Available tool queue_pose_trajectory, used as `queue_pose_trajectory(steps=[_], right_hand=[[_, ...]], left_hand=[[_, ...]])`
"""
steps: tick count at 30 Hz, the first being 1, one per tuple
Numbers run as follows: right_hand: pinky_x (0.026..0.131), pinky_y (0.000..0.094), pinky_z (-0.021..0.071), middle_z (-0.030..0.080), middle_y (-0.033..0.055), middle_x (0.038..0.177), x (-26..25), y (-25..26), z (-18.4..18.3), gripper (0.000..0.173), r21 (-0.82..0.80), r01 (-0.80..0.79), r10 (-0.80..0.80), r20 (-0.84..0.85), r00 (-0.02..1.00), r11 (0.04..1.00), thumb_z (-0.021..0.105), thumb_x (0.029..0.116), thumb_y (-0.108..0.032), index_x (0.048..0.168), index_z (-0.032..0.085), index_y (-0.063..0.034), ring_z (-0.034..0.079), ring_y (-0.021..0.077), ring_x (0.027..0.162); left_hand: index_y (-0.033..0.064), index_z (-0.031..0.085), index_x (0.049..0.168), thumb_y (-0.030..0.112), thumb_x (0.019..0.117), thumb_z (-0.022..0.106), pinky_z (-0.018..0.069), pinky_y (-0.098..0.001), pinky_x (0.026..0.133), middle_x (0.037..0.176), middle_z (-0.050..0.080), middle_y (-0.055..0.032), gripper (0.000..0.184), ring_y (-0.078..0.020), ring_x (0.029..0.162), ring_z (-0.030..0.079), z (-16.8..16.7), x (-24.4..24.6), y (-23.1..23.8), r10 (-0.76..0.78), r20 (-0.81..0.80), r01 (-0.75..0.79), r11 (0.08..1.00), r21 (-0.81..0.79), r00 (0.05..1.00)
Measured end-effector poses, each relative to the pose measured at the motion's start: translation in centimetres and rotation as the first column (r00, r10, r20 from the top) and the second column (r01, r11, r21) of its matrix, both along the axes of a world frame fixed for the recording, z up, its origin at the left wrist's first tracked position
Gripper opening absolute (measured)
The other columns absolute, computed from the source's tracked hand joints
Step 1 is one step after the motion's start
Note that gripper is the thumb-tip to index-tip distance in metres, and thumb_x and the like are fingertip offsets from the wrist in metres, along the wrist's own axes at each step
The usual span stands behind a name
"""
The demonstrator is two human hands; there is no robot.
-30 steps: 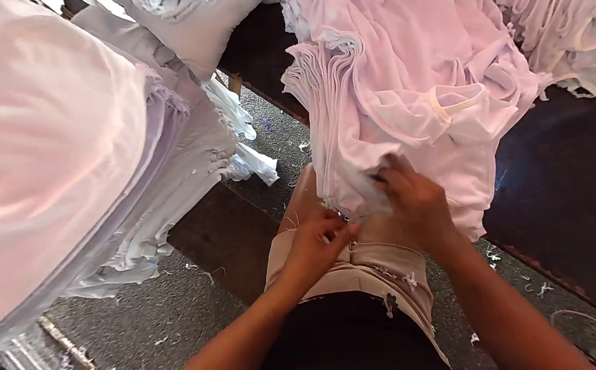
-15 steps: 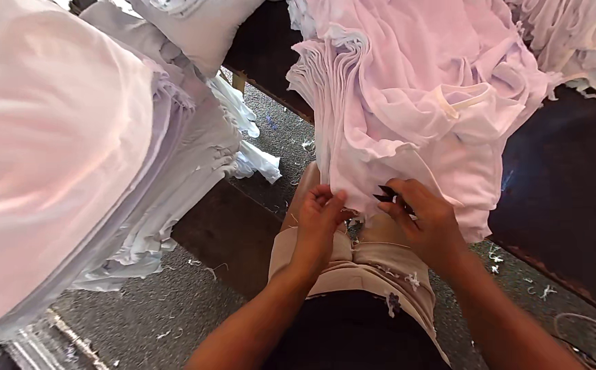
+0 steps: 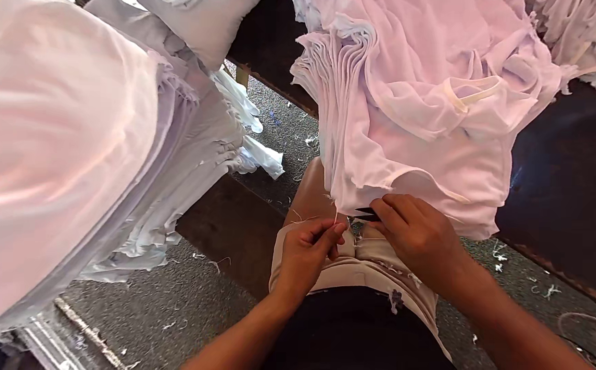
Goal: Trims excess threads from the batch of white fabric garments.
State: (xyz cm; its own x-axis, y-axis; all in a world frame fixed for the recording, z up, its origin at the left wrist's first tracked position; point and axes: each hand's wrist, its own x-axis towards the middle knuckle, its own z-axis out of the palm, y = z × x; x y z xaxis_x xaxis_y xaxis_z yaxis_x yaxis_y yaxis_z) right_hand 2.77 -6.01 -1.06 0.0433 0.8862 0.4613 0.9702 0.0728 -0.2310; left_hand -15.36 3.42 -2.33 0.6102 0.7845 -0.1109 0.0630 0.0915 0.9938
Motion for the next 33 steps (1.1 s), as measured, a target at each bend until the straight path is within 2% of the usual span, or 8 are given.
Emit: queue_pose_trajectory(steps=[3,5,8,12,16,19,24,33], right_hand=[[0.062,0.0365,0.0535,0.070,0.0157,0.087,-0.8,0.5,0.1,0.022,0.010,-0.008,0.008,0.079,0.997,1.000,0.059,0.1022,-0.017,0.104,0.072,0.0004,0.068,0.0290,0.073],[0.061,0.0358,0.0523,0.070,0.0144,0.084,-1.1,1.0,-0.1,0.021,0.010,-0.031,0.030,0.061,0.998,0.999,0.058,0.1019,-0.015,0.102,0.073,0.0007,0.067,0.0282,0.071],[0.065,0.0365,0.0561,0.071,0.0140,0.084,-0.2,1.1,0.0,0.021,0.021,-0.017,0.018,-0.061,0.998,1.000,0.058,0.1015,-0.015,0.101,0.074,-0.0001,0.070,0.0276,0.075],[0.071,0.0350,0.0583,0.070,0.0135,0.088,1.7,-0.2,1.3,0.023,0.042,0.094,-0.083,-0.219,0.972,0.995,0.061,0.1008,-0.017,0.107,0.073,0.0009,0.070,0.0243,0.079],[0.072,0.0297,0.0567,0.070,0.0144,0.088,1.7,-1.4,0.9,0.026,0.033,0.149,-0.135,-0.260,0.956,0.988,0.061,0.1013,-0.020,0.106,0.074,0.0018,0.068,0.0220,0.077],[0.073,0.0308,0.0571,0.071,0.0154,0.088,1.3,-2.0,-0.3,0.029,0.017,0.112,-0.104,-0.263,0.959,0.994,0.058,0.1038,-0.022,0.105,0.074,0.0013,0.070,0.0235,0.079],[0.071,0.0334,0.0569,0.071,0.0156,0.087,1.2,-3.2,-1.9,0.030,-0.021,0.067,-0.070,-0.257,0.964,0.998,0.056,0.1048,-0.023,0.107,0.073,0.0010,0.069,0.0260,0.077],[0.075,0.0373,0.0578,0.072,0.0147,0.088,-0.1,-3.9,-3.2,0.026,0.034,0.065,-0.061,-0.101,0.993,0.997,0.058,0.1039,-0.024,0.105,0.072,-0.0017,0.071,0.0282,0.082]], left_hand=[[-0.0012,0.074,0.092,0.009,0.0972,0.065,0.0570,-0.0211,0.090,0.115,0.068,-0.0058,0.015,-0.0035,0.103,0.066,-1.0,0.0,0.1,-0.056,0.086,0.044,0.990,0.135,0.995],[0.0005,0.075,0.091,0.009,0.0968,0.064,0.0536,-0.0238,0.099,0.123,0.067,-0.0078,0.015,-0.0055,0.114,0.063,-1.4,0.5,0.2,-0.123,0.131,0.108,0.988,0.115,0.984],[0.0070,0.070,0.093,0.004,0.0986,0.059,0.0549,-0.0269,0.094,0.100,0.071,0.0056,0.013,-0.0029,0.099,0.066,-1.7,1.8,-0.4,-0.110,0.228,0.145,0.979,-0.143,0.968],[0.0010,0.050,0.103,-0.002,0.1024,0.050,0.0592,-0.0338,0.088,0.091,0.066,-0.0065,0.003,-0.0152,0.085,0.070,0.0,5.0,-1.0,0.233,0.134,-0.086,0.738,-0.670,0.963],[-0.0022,0.048,0.119,0.002,0.1042,0.053,0.0616,-0.0299,0.074,0.090,0.068,-0.0106,0.016,-0.0164,0.075,0.071,0.8,7.3,-1.0,0.266,0.040,-0.133,0.601,-0.788,0.963],[0.0006,0.053,0.105,0.000,0.1034,0.053,0.0545,-0.0188,0.061,0.078,0.064,-0.0037,0.002,-0.0061,0.060,0.061,0.9,6.6,-1.2,0.144,0.025,-0.074,0.642,-0.763,0.989],[-0.0003,0.064,0.094,0.003,0.1054,0.049,0.0459,-0.0136,0.049,0.069,0.063,0.0021,0.019,0.0007,0.049,0.051,0.5,3.2,-1.3,-0.041,0.022,0.046,0.823,-0.566,0.999],[0.0009,0.071,0.098,0.004,0.1032,0.052,0.0512,-0.0142,0.054,0.075,0.069,0.0058,0.020,0.0016,0.056,0.059,0.2,0.7,-2.2,-0.109,0.052,0.120,0.942,-0.314,0.993]])
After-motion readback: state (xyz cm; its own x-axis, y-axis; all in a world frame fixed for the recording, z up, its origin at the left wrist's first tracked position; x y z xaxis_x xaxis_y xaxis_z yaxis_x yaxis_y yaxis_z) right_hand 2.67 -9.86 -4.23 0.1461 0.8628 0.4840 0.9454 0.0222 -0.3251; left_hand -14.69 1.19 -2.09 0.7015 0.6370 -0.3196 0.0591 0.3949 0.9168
